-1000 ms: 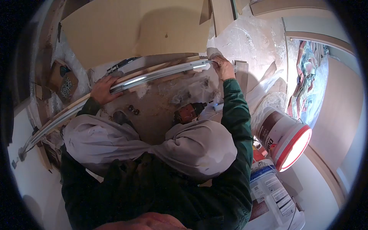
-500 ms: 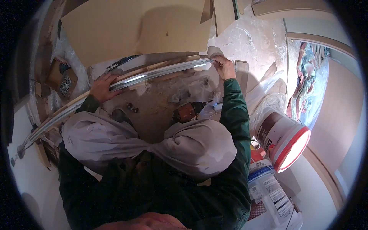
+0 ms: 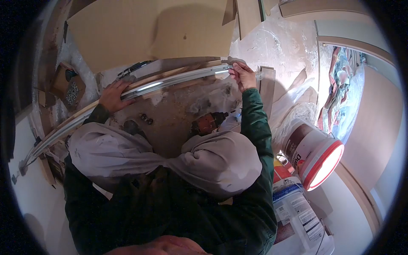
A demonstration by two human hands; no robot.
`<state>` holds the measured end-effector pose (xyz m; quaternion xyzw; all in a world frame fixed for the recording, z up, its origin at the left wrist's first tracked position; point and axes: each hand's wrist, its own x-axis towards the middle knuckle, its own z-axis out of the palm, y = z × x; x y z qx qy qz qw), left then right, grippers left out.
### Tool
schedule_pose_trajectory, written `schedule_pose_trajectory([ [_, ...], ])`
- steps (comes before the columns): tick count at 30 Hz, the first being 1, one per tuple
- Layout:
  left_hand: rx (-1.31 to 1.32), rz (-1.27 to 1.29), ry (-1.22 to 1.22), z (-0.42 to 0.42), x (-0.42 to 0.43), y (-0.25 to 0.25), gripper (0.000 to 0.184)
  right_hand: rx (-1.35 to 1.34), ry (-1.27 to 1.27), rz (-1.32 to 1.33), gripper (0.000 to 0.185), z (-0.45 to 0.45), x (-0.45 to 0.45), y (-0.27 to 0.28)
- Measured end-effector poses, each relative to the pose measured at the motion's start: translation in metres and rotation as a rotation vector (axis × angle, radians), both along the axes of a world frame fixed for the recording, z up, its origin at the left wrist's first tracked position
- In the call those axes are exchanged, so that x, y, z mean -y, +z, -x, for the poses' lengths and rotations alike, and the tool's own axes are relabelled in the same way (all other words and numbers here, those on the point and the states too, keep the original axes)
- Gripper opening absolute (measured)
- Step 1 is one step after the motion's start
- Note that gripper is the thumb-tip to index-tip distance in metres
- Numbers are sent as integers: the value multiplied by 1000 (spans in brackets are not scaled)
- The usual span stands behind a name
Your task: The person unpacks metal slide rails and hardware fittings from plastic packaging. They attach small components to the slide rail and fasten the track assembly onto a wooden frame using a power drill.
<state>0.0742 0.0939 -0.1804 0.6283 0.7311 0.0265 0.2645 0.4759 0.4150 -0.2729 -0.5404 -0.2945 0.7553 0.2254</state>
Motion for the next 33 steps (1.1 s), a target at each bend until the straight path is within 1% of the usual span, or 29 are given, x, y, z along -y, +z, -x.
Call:
schedule_pose_trajectory([
  [3, -7, -8, -4, 0, -1, 0, 66, -48, 15, 58, 21, -9, -2, -11],
  [7, 18, 3, 9, 0, -1, -1, 64, -13, 64, 26, 20, 2, 12, -2],
  [9, 16, -8, 3, 0, 0, -3, 64, -8, 26, 88, 21, 2, 12, -1],
  [12, -1, -35, -6, -1, -2, 1, 64, -9, 45, 20, 20, 7, 22, -3],
  [16, -11, -60, -7, -1, -1, -1, 64, -18, 39, 7, 19, 11, 23, -2],
  [19, -13, -48, 0, -1, 0, -1, 64, 54, 65, -41, 15, 11, 25, -1],
  [21, -12, -52, -3, 0, 1, -5, 64, 266, 161, -183, 19, 11, 25, 1],
  [22, -10, -55, -12, 0, 1, -4, 64, 268, 163, -180, 19, 12, 27, 4],
  [24, -24, -57, -13, -2, 0, -2, 64, 303, 169, -270, 27, 16, 29, 9],
  [25, -41, -62, -15, -3, -2, 0, 64, 305, 167, -272, 27, 13, 26, 6],
  [27, -21, -42, -9, -2, -2, 1, 64, 304, 308, -260, 23, 6, 16, -1],
  [30, -10, -26, -4, 0, 0, -2, 63, 290, 325, -250, 22, 10, 17, 7],
  [31, -18, -27, -3, -1, -1, -3, 63, 293, 319, -251, 22, 11, 18, 10],
  [33, -14, -31, -13, -3, -2, -3, 63, 246, 212, -154, 24, 19, 19, 16],
])
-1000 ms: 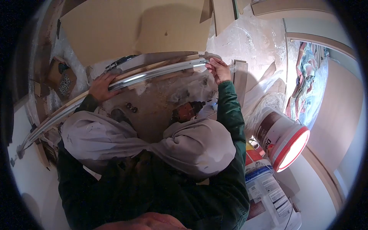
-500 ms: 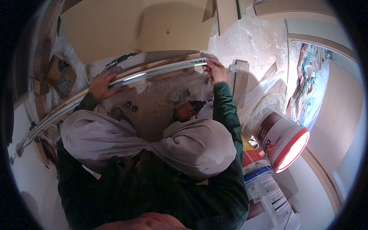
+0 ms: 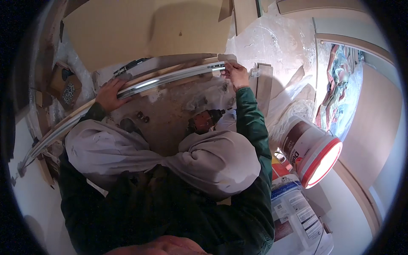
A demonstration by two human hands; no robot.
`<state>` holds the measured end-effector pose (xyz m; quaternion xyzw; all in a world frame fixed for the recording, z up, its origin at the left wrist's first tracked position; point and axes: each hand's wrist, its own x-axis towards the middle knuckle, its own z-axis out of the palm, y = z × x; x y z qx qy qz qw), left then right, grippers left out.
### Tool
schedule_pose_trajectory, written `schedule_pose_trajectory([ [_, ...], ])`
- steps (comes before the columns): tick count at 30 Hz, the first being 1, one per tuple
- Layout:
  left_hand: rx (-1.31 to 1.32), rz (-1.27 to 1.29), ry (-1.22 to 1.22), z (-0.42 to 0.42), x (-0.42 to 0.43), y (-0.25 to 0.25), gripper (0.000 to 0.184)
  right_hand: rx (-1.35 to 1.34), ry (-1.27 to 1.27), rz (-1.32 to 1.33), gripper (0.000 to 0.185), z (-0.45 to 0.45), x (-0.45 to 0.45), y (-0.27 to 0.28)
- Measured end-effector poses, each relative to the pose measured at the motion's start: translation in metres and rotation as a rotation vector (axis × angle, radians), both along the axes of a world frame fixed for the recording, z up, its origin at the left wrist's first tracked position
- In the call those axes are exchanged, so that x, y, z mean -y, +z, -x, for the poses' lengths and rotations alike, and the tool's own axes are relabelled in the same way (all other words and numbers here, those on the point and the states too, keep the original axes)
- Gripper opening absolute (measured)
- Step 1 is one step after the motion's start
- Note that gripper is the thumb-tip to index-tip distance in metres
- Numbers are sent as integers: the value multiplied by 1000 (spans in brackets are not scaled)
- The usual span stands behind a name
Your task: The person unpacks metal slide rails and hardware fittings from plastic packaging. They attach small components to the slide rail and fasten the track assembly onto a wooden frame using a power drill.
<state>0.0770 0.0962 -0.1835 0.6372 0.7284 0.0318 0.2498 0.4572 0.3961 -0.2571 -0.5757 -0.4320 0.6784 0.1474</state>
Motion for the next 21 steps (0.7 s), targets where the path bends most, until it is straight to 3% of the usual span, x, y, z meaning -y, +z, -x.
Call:
schedule_pose_trajectory([
  [3, -11, 8, 0, 1, -1, 4, 62, -138, -56, 148, 26, -1, -1, -4],
  [7, 8, 15, 27, 0, 2, 4, 62, -132, 5, 176, 27, -6, -10, -9],
  [9, -2, -11, 18, 1, 2, 0, 63, -54, -103, 215, 22, -11, -19, -11],
  [13, -15, -41, 11, 4, 9, -8, 65, -208, -245, 234, 14, -58, -51, -49],
  [14, -19, -51, 1, 5, 10, -7, 65, -65, -218, 187, 19, -73, -62, -51],
  [15, -25, -60, -9, 5, 10, -8, 64, -158, -290, 178, 25, -90, -66, -53],
  [16, 4, -21, -9, 6, 9, -7, 63, -80, -254, 144, 26, -88, -66, -38],
  [18, 4, -50, -13, 9, 14, -13, 60, -191, -188, 171, 28, -106, -71, -37],
  [21, 15, -191, -23, 10, 21, -18, 57, -217, -234, -98, 23, -89, -40, -7],
])
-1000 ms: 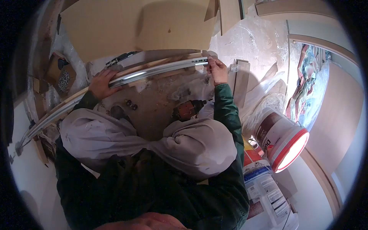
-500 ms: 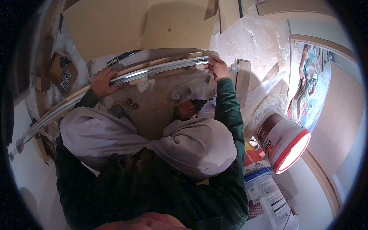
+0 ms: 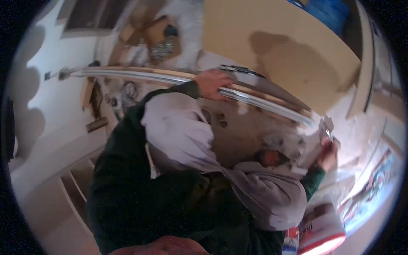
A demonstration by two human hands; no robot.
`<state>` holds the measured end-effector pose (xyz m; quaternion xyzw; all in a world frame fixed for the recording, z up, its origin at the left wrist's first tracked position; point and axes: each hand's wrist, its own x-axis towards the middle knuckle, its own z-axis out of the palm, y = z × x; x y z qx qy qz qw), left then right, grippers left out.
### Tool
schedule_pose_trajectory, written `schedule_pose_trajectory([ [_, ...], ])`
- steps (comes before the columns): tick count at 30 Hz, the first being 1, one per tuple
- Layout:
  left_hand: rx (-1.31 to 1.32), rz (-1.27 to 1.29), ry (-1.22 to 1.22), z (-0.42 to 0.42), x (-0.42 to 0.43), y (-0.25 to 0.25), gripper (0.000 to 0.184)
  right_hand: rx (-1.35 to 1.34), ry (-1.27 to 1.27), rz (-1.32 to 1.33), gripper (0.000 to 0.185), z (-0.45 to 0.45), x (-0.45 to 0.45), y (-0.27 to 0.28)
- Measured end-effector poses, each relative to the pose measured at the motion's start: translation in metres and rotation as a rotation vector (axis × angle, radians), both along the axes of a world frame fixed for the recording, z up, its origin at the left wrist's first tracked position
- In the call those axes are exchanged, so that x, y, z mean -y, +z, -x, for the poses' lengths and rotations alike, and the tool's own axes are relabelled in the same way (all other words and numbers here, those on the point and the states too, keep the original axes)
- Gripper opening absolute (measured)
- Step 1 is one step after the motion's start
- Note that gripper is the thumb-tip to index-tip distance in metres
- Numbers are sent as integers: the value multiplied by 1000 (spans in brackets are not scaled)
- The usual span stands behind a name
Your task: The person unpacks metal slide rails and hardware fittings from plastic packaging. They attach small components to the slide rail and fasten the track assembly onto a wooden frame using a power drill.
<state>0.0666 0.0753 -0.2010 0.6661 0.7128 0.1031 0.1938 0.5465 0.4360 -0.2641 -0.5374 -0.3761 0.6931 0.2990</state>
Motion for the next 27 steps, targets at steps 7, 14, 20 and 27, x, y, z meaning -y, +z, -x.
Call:
schedule_pose_trajectory([
  [7, 624, -293, -19, -51, -30, 14, 48, -76, 780, -159, 13, 171, 95, 134],
  [14, 1212, -139, 170, -61, -29, 37, 34, -53, 1049, -122, 13, 264, 146, 156],
  [20, 1297, -201, 362, -53, -8, 31, 24, 53, 1106, -134, 11, 261, 159, 134],
  [27, 1188, -256, 393, -47, 0, 27, 26, 98, 1100, -81, 10, 267, 170, 131],
])
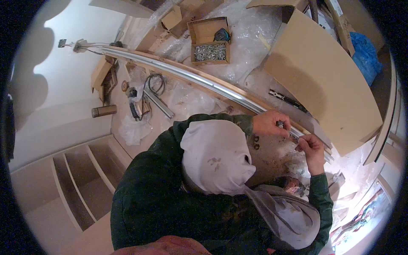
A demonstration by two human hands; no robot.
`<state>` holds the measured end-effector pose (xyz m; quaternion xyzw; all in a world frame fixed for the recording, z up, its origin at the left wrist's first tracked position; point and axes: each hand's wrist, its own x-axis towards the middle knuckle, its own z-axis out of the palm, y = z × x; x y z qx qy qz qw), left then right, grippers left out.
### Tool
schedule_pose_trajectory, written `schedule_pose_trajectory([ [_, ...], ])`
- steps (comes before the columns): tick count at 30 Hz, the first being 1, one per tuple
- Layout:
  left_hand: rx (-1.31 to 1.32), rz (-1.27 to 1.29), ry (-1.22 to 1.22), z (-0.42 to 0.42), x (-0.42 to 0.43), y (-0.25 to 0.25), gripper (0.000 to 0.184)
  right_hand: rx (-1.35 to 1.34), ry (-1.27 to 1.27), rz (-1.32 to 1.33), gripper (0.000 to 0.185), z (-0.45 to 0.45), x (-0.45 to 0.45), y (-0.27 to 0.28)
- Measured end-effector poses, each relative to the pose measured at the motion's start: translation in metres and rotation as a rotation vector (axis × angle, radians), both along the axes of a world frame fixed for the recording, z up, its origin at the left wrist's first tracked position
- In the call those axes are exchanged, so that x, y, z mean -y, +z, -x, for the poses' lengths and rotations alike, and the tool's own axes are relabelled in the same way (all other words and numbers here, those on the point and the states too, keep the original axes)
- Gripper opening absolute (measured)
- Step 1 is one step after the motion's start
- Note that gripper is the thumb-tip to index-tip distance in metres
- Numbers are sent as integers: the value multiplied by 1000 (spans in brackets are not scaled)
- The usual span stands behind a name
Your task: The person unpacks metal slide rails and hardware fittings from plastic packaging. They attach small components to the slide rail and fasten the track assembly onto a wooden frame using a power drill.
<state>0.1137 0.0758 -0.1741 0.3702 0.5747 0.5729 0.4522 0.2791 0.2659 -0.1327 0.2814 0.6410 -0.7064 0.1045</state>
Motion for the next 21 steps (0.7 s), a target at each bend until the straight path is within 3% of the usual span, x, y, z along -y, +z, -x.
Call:
schedule_pose_trajectory([
  [8, -115, 121, 64, 9, 13, 9, 21, 0, 25, -93, 6, 17, 8, 4],
  [10, -187, -55, 128, 6, 10, -9, 23, -31, 109, -273, 6, 22, 7, 18],
  [14, 48, 64, 100, 7, 10, -1, 17, -150, 73, -319, 6, 15, 3, 10],
  [19, 129, 37, 117, 6, 5, -4, 24, -285, 22, -227, 12, 13, 6, 5],
  [21, 156, 25, 117, 5, 4, -7, 24, -307, 72, -321, 11, 12, 4, 3],
])
